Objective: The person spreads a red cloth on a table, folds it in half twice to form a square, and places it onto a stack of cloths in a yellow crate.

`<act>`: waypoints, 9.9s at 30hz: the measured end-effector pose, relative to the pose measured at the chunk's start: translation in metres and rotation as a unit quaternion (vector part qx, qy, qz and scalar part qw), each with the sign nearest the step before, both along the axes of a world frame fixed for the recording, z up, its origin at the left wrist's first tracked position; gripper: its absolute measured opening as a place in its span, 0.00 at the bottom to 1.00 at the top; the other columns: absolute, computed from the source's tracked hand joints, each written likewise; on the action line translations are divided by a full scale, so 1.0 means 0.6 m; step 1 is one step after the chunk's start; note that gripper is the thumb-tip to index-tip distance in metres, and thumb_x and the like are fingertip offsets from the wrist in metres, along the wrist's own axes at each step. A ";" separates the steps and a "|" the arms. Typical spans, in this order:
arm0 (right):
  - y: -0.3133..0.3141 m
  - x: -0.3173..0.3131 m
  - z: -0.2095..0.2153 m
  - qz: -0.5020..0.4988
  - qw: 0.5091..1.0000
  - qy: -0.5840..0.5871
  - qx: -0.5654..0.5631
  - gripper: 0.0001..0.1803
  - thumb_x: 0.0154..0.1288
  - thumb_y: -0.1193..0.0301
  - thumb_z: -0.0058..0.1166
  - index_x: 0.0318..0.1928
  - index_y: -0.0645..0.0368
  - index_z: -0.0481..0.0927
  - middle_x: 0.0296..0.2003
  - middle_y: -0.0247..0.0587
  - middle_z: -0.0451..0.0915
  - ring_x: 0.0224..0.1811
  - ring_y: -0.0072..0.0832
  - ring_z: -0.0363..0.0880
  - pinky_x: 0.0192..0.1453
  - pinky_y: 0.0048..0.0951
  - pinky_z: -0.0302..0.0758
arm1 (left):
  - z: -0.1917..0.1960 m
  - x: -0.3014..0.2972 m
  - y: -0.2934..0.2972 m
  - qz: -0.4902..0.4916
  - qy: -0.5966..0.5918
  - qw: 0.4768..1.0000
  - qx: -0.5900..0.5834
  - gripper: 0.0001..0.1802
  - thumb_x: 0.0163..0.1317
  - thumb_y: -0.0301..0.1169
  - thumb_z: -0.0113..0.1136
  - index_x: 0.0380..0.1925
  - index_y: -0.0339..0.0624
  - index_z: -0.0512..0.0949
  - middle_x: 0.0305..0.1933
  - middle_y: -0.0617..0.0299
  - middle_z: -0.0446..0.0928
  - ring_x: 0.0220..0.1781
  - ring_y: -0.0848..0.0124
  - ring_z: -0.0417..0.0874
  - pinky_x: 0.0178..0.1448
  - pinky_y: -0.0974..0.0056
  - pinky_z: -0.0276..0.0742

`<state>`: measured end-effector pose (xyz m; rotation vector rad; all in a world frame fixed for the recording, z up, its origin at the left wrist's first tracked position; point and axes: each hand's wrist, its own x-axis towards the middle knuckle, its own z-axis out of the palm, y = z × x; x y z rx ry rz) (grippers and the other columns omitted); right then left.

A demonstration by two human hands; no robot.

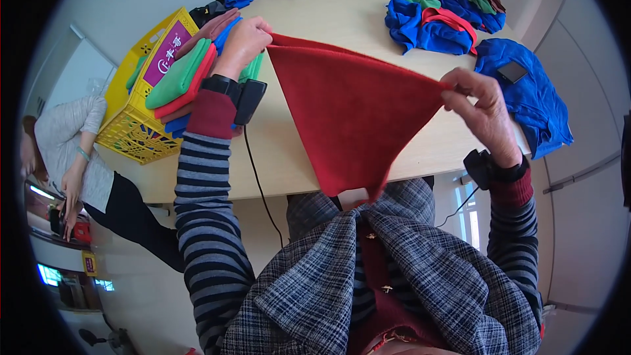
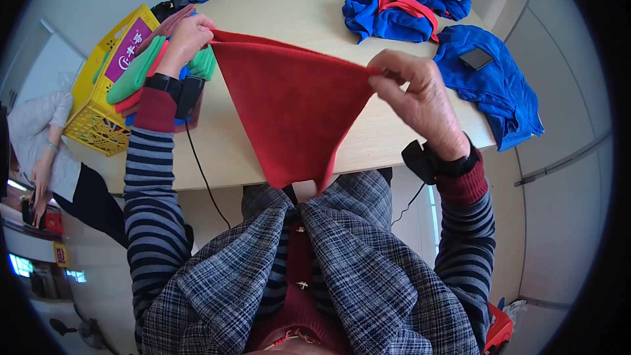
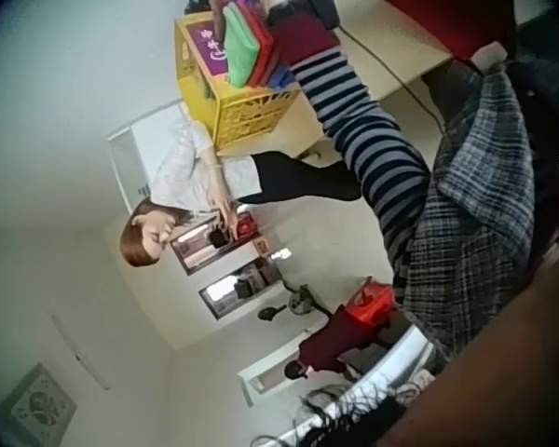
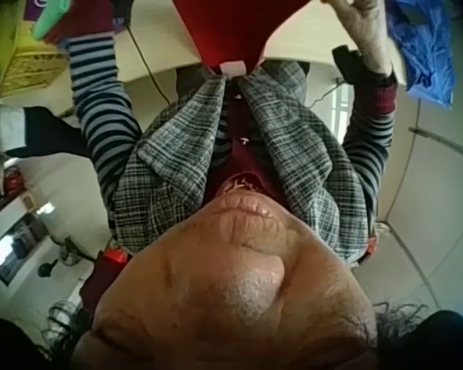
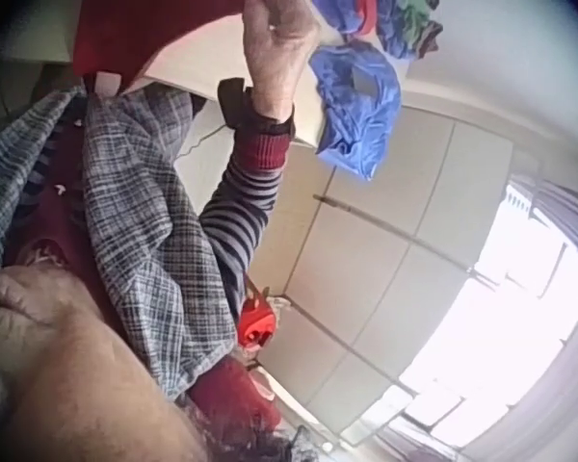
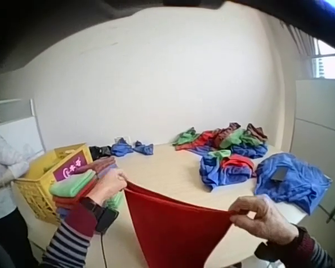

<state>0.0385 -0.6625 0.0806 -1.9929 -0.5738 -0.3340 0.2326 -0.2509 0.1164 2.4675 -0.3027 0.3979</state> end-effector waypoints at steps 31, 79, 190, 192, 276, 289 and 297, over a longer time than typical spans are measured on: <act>-0.068 0.087 0.069 -0.102 0.982 -0.159 0.031 0.07 0.75 0.73 0.53 0.46 0.62 0.81 0.34 0.31 0.81 0.39 0.17 0.79 0.50 0.20 0.77 | 0.149 -0.100 0.018 -0.160 0.171 0.936 -0.262 0.13 0.69 0.28 0.56 0.49 0.34 0.81 0.35 0.60 0.82 0.33 0.74 0.85 0.42 0.68 0.85; -0.028 0.036 -0.345 -0.154 0.959 -0.097 -0.219 0.09 0.57 0.79 0.61 0.40 0.59 0.82 0.42 0.43 0.81 0.48 0.41 0.79 0.55 0.38 0.79 | -0.390 -0.376 -0.012 -0.079 0.047 0.975 -0.200 0.06 0.65 0.17 0.58 0.40 0.37 0.77 0.50 0.59 0.78 0.57 0.69 0.77 0.68 0.64 0.69; -0.051 0.023 -0.246 0.058 0.952 -0.044 -0.298 0.03 0.63 0.75 0.63 0.36 0.60 0.82 0.40 0.41 0.83 0.48 0.38 0.81 0.51 0.37 0.81 | -0.342 -0.365 0.057 -0.071 0.034 0.995 0.062 0.10 0.55 0.17 0.61 0.36 0.41 0.80 0.45 0.56 0.75 0.54 0.56 0.75 0.61 0.58 0.72; -0.055 0.019 -0.239 0.082 0.947 -0.029 -0.310 0.03 0.65 0.74 0.62 0.36 0.61 0.83 0.40 0.41 0.83 0.48 0.38 0.81 0.51 0.37 0.81 | -0.329 -0.365 0.060 -0.080 0.083 0.989 0.094 0.09 0.56 0.18 0.59 0.36 0.40 0.80 0.46 0.56 0.75 0.56 0.57 0.75 0.63 0.59 0.71; 0.091 0.278 -0.327 -0.086 0.904 0.042 -0.416 0.39 0.71 0.52 0.54 0.75 0.57 0.59 0.76 0.49 0.58 0.80 0.50 0.50 0.78 0.52 0.55 | -0.395 -0.067 -0.047 0.015 0.114 0.985 0.129 0.41 0.72 0.59 0.43 0.78 0.48 0.56 0.83 0.49 0.48 0.85 0.51 0.41 0.82 0.36 0.37; 0.167 0.011 -0.353 -0.079 0.929 0.024 -0.360 0.38 0.74 0.46 0.46 0.76 0.55 0.61 0.77 0.46 0.57 0.82 0.45 0.47 0.83 0.50 0.44 | -0.404 -0.308 -0.097 -0.061 0.068 0.965 0.247 0.37 0.73 0.51 0.50 0.76 0.48 0.60 0.82 0.48 0.51 0.83 0.49 0.47 0.83 0.41 0.37; 0.077 -0.013 -0.362 -0.153 0.908 0.043 -0.388 0.37 0.77 0.46 0.40 0.77 0.55 0.59 0.78 0.43 0.55 0.83 0.42 0.44 0.85 0.48 0.39 | -0.413 -0.339 -0.057 -0.029 0.074 0.967 0.241 0.37 0.73 0.50 0.50 0.77 0.47 0.59 0.82 0.49 0.51 0.84 0.50 0.46 0.83 0.41 0.36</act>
